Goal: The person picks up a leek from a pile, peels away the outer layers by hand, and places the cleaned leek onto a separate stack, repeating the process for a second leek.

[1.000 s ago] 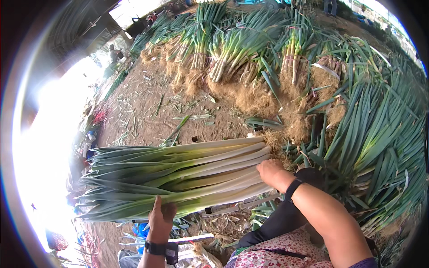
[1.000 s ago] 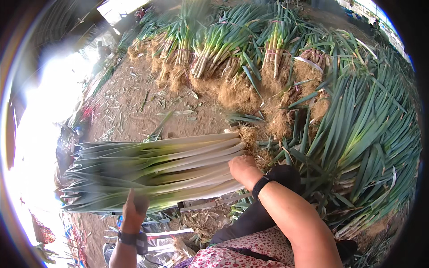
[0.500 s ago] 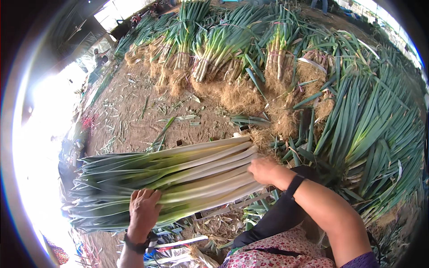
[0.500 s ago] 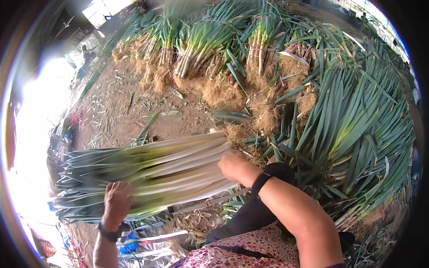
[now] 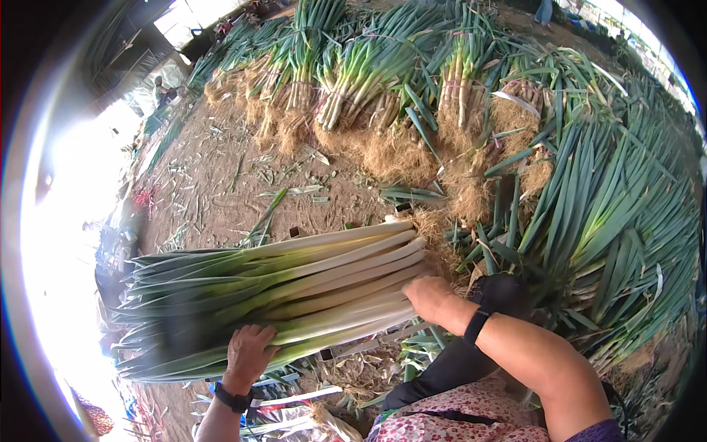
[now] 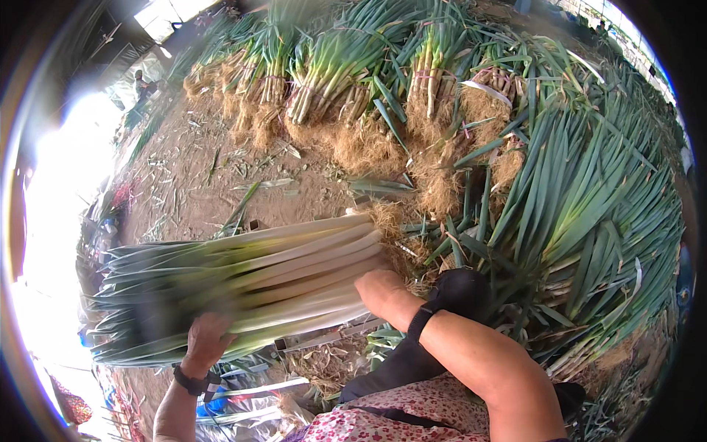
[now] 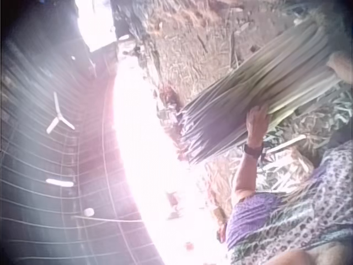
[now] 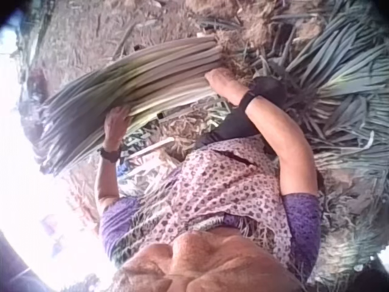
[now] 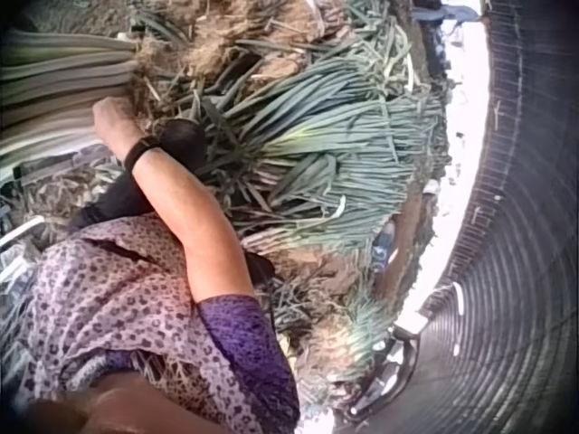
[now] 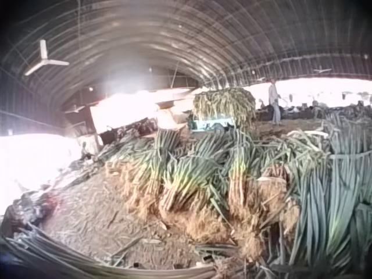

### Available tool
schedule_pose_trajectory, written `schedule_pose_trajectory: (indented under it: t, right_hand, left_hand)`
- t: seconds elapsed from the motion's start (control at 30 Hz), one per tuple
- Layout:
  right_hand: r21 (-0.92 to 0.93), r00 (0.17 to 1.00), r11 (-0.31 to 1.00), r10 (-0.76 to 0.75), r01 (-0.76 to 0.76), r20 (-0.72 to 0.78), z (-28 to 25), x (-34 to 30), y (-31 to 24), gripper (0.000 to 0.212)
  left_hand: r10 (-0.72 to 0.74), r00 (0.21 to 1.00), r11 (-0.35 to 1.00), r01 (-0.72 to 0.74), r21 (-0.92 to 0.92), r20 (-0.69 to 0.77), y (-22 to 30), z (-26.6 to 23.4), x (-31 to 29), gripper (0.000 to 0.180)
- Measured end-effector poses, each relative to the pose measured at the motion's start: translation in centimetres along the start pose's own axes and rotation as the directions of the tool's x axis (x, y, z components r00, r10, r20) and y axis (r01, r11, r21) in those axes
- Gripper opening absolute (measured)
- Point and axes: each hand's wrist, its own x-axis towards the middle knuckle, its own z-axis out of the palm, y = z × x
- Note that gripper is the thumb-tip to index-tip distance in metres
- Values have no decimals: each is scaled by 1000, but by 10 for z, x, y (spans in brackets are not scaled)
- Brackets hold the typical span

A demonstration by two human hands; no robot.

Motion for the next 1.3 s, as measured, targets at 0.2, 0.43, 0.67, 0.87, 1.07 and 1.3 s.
schedule_pose_trajectory:
  t: [0.2,0.43,0.67,0.87,1.07,1.3]
  right_hand:
    - [-78,996,994,69,-73,-53,-7,3,-4,13]
    - [-77,998,996,54,-52,24,-9,8,-11,13]
    - [129,997,991,-52,46,50,-18,1,28,18]
    - [448,892,887,288,-112,-348,-60,-55,103,24]
    - [326,876,930,295,-171,-382,-46,-100,100,18]
    - [82,973,971,228,-224,-43,-8,-39,13,20]
  left_hand:
    - [162,984,985,-166,-41,-69,-14,9,1,34]
    - [226,974,968,-228,-102,-28,-15,23,-7,46]
    - [227,967,970,-235,-63,-112,-7,30,-4,41]
    - [192,973,980,-198,-34,-129,-2,27,-11,32]
    - [239,957,969,-245,-19,-162,6,28,-9,23]
    - [217,963,971,-230,-68,-161,5,34,4,19]
